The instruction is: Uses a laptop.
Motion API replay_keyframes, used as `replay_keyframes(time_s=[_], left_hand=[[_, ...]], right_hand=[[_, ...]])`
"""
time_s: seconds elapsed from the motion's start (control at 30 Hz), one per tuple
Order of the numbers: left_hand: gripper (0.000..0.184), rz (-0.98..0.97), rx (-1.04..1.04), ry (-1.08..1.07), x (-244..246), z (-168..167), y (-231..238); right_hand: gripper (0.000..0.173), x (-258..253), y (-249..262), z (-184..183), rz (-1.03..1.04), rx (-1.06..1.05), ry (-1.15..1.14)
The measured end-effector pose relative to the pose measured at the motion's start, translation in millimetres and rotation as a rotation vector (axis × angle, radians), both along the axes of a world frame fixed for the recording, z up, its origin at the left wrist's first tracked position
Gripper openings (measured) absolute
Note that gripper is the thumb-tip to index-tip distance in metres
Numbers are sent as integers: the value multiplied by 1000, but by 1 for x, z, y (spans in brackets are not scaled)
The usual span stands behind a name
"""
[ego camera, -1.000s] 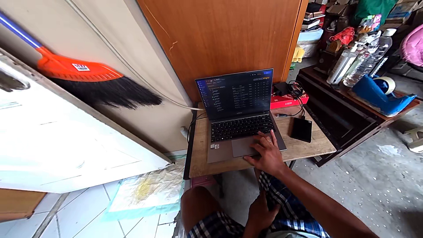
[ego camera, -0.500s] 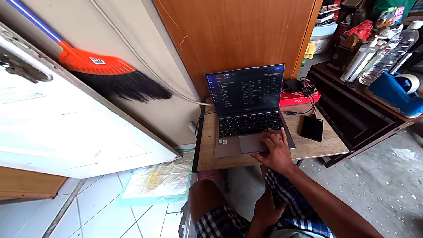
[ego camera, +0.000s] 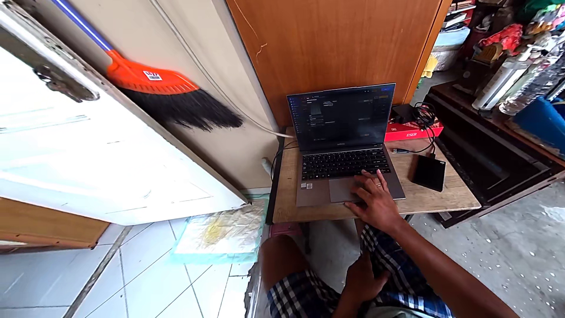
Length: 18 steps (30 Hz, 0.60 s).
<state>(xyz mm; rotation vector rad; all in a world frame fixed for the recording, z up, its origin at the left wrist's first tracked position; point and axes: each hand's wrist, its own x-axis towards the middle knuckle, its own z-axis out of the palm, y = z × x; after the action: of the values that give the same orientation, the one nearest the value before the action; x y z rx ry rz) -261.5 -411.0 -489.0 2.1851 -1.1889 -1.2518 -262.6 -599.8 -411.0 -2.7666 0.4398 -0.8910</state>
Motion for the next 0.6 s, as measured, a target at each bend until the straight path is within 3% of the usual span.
replay_keyframes(time_s=[0.1,0.27,0.5,0.6], left_hand=[[87,-1,7,-5,0,0,-1],[89,1,7,-10,0,-1,0],[90,6,12,-5,0,-1,0],[89,7,19,-2,0,0,-1]], right_hand=[[43,0,0,-1,6,-17,-41],[57,-1,3,0,-113,23,-35],[43,-1,0,-1,24,-12,-36],[47,-1,1,-2,-31,-9,-74]])
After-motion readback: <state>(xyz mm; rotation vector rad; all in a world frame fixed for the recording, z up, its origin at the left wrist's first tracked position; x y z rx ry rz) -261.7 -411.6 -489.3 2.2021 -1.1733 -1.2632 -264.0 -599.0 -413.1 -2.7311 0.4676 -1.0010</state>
